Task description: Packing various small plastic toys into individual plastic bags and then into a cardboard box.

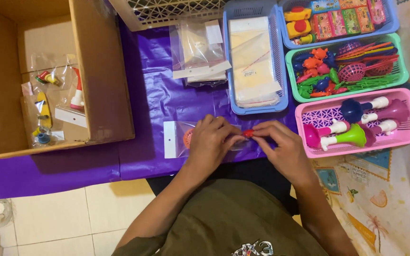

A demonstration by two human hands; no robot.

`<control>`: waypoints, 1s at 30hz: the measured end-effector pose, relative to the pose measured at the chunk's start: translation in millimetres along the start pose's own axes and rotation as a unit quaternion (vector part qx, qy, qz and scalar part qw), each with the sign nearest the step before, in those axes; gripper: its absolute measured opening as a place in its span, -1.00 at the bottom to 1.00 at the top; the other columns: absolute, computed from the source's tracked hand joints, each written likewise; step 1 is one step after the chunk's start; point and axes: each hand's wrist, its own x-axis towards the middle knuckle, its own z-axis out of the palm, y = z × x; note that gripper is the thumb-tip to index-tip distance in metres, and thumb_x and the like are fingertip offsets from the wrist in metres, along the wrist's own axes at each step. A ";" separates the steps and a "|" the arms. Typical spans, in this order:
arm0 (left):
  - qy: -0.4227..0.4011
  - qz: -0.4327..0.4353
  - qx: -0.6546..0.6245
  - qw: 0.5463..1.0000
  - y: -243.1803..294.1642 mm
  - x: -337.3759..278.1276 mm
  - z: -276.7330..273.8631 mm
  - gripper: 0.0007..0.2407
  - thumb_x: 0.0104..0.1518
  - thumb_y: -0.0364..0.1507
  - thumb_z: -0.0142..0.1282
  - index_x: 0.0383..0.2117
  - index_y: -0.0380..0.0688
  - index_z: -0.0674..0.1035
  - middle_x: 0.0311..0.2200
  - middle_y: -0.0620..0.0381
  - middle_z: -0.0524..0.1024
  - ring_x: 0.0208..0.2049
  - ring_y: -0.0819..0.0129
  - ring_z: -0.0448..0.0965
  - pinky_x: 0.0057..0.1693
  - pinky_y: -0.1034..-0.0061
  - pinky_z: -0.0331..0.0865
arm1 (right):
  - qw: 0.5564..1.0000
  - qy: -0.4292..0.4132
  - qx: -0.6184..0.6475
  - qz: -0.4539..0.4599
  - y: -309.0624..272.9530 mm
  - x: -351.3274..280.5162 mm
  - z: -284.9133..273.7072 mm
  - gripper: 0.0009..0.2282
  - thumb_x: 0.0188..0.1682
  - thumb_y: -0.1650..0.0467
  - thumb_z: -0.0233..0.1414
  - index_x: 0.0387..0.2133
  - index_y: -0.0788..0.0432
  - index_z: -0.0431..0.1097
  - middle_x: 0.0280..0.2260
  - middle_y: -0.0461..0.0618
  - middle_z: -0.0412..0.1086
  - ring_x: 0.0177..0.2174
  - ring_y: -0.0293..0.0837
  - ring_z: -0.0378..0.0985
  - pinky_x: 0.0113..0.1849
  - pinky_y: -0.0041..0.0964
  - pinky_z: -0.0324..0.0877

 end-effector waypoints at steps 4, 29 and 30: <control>0.069 -0.024 -0.143 0.987 10.5 4.9 -11.8 -0.91 0.01 -0.30 0.39 -0.40 0.15 0.70 -0.49 0.29 0.49 -0.35 0.26 0.48 -0.17 0.43 0.39 | 0.997 0.032 -0.008 -0.067 -13.5 11.9 1.8 -0.93 -0.09 0.52 0.26 -0.38 0.13 0.58 -0.16 0.02 0.50 -0.09 0.11 0.51 -0.14 -0.10 0.49; 0.144 -0.101 -0.343 0.923 -6.6 2.2 -47.1 -0.87 -0.01 -0.43 0.44 -0.34 0.00 0.75 -0.48 0.14 0.56 -0.38 0.37 0.55 -0.12 0.47 0.44 | 0.987 -0.034 0.060 -0.149 -49.3 33.5 -6.2 -0.84 -0.09 0.47 0.26 -0.24 0.20 0.57 0.08 0.25 0.39 0.00 0.19 0.52 0.02 0.07 0.41; 0.142 -0.096 -0.344 0.923 -6.1 2.0 -47.8 -0.87 -0.01 -0.43 0.44 -0.34 0.00 0.75 -0.48 0.14 0.56 -0.38 0.37 0.55 -0.12 0.47 0.44 | 0.987 -0.029 0.056 -0.149 -50.9 35.0 -6.9 -0.84 -0.09 0.47 0.26 -0.24 0.20 0.57 0.08 0.25 0.39 0.00 0.19 0.52 0.02 0.07 0.41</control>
